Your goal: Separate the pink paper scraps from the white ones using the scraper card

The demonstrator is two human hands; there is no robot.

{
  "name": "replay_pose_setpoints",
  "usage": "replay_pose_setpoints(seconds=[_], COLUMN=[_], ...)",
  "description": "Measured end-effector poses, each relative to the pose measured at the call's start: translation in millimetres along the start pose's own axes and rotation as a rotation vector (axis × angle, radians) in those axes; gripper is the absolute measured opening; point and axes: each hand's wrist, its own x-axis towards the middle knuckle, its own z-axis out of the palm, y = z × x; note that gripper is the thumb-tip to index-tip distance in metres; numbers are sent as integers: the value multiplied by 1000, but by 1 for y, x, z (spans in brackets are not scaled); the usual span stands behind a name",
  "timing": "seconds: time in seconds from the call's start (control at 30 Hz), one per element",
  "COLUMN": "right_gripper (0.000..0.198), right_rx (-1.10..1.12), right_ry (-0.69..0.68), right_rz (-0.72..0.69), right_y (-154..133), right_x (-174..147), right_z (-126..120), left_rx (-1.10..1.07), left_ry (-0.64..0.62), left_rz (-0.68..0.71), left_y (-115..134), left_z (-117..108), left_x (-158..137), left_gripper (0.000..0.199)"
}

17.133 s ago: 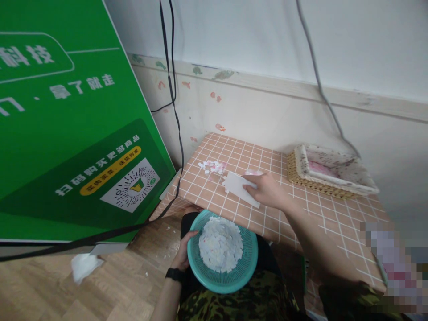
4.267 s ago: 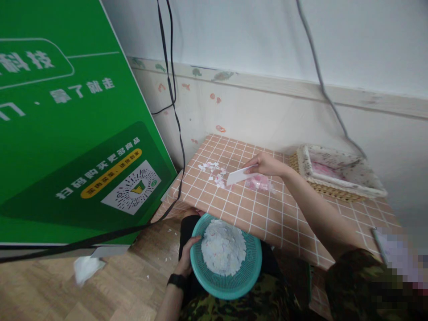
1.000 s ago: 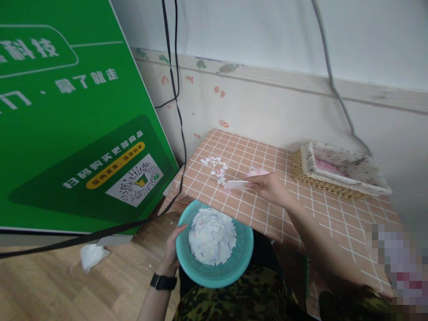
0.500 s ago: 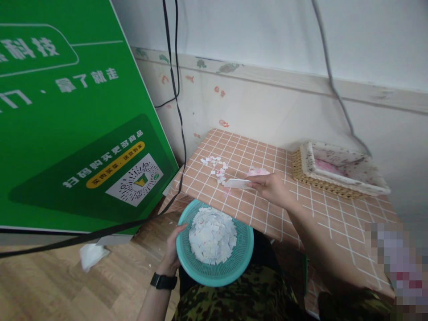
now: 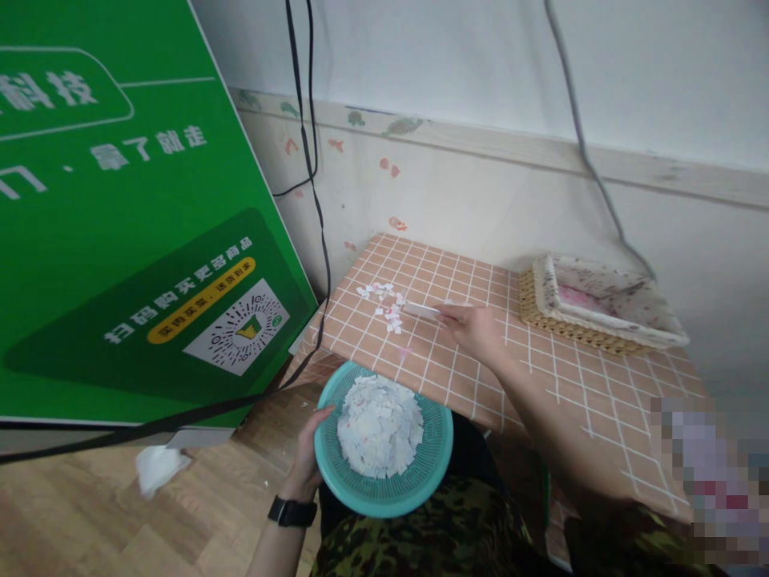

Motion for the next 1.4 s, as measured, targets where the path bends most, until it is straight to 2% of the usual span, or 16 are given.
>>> replay_pose_setpoints(seconds=[0.17,0.33,0.43,0.57,0.7,0.87,1.23,1.33,1.4], right_gripper=[24,24,24,25,27,32,31,30,29], right_rx=[-14,90,90,8,6,118,238,250,162], right_ry=[-68,-134,-72,24,1,-87,-170,-88,-1], right_rz=[-60,-52,-7,24,-37,-92,-170,-115,-53], right_y=[-4,-15,-19,-17,-21,-37,-62,-56,-46], right_x=[-16,-41,-48,-55,-68,-81,-83,-74,-63], right_z=[-6,-16,-19,-13,0,4,2,3,3], left_rx=[-23,-12,-3,-17,0,30,6,-2,-2], left_ry=[-19,-12,-18,-23,-18,-41,-4,21,37], left_rz=[-21,-24,-19,-3,8,6,21,23,25], left_y=[0,-1,-2,-4,-4,0,6,8,9], left_z=[1,1,0,-2,-3,-3,9,9,9], left_x=[0,0,1,3,3,1,-6,-7,-8], left_gripper=[16,18,19,19,19,23,13,12,10])
